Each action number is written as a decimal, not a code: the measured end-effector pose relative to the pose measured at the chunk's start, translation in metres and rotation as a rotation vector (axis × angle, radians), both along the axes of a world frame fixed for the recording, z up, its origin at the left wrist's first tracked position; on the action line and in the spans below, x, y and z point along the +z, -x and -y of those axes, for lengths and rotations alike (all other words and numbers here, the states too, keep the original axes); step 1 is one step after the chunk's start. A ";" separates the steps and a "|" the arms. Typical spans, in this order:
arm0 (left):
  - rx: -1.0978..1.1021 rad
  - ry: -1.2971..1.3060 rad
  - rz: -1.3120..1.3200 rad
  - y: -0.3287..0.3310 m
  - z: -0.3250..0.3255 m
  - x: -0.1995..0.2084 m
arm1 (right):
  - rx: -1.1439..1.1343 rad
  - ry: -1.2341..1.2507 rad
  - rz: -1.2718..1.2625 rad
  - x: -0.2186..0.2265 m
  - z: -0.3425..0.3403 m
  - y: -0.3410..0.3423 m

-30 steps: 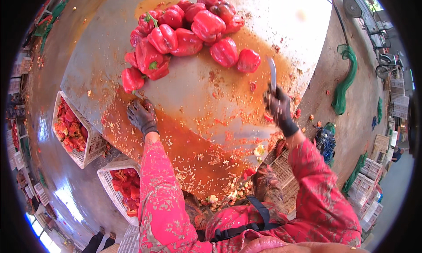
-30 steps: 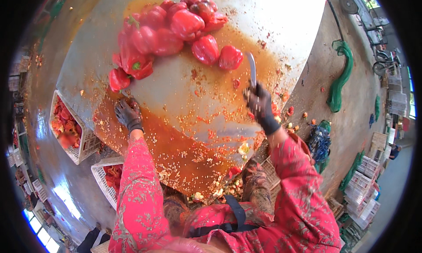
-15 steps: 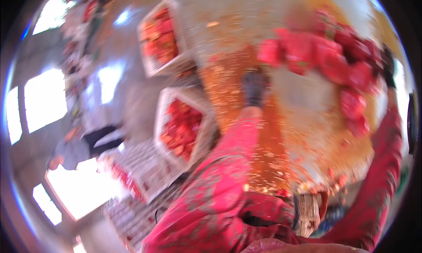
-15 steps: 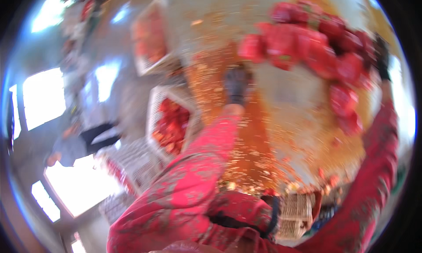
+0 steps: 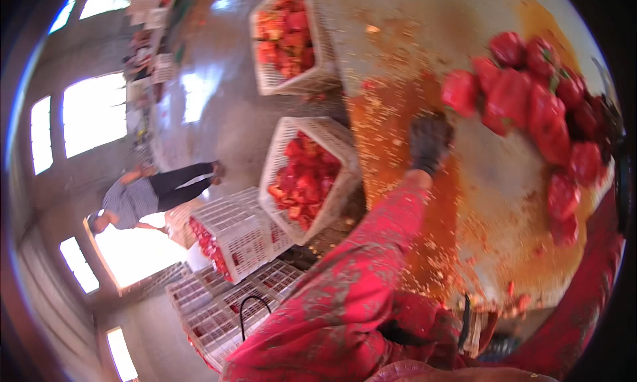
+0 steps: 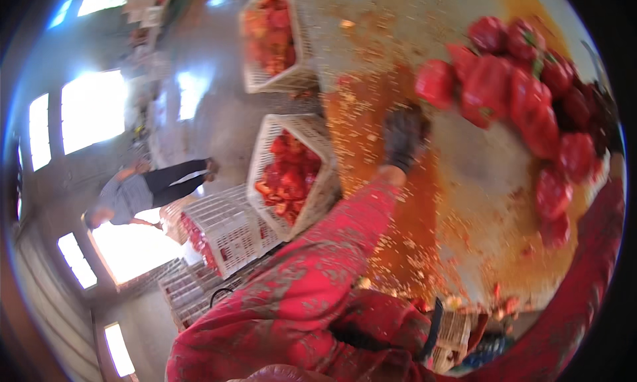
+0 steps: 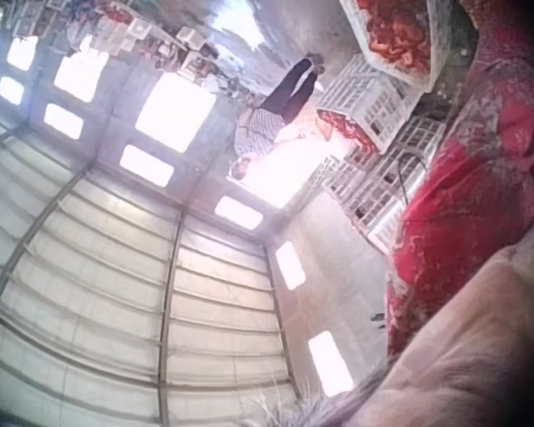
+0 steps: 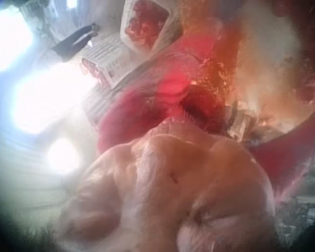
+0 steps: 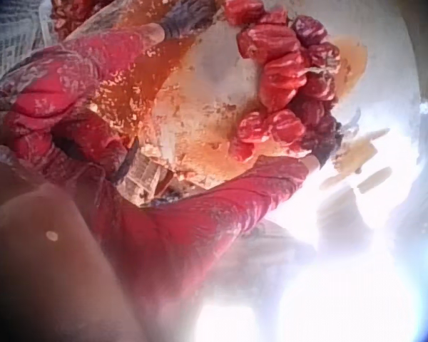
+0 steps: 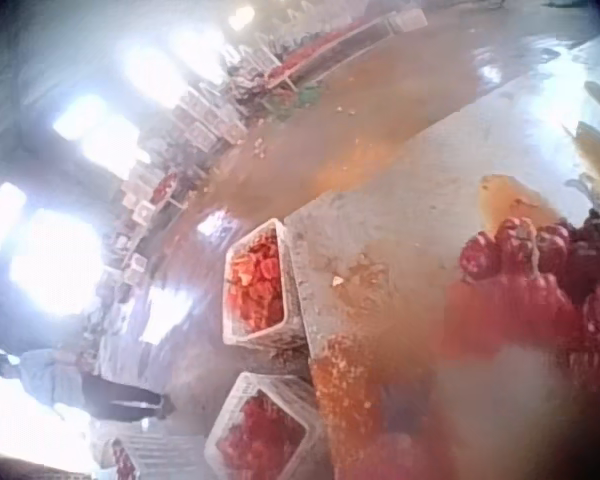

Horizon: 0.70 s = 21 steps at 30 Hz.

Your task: The person repeatedly picks up red bell peppers and uses a knife to chop them into small pieces on a wooden cutting board. The chopped pieces accumulate on the board while whole peppers are arranged nearby.

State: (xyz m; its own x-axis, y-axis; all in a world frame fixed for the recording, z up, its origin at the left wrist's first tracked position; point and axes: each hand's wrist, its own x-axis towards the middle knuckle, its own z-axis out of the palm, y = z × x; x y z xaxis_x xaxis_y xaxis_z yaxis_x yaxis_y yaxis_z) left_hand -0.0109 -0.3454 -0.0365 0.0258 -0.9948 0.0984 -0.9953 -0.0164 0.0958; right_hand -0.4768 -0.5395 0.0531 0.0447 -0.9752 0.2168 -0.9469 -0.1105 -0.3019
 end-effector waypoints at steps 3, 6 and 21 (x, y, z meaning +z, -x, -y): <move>0.021 -0.064 0.180 -0.012 0.000 -0.007 | 0.062 -0.012 0.094 0.020 -0.020 -0.016; 0.061 0.018 0.249 -0.026 -0.003 -0.001 | 0.135 0.008 0.199 0.022 -0.046 -0.040; 0.057 0.112 0.195 -0.065 0.018 -0.057 | 0.044 -0.014 0.534 0.015 -0.202 -0.186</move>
State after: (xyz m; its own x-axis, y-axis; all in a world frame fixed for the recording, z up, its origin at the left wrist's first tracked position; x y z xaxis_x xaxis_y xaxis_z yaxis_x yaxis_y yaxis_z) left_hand 0.0542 -0.3629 -0.0938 0.0516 -0.9748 0.2171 -0.9928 -0.0735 -0.0942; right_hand -0.2904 -0.3371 0.0680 -0.0274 -0.9779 0.2071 -0.6560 -0.1387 -0.7419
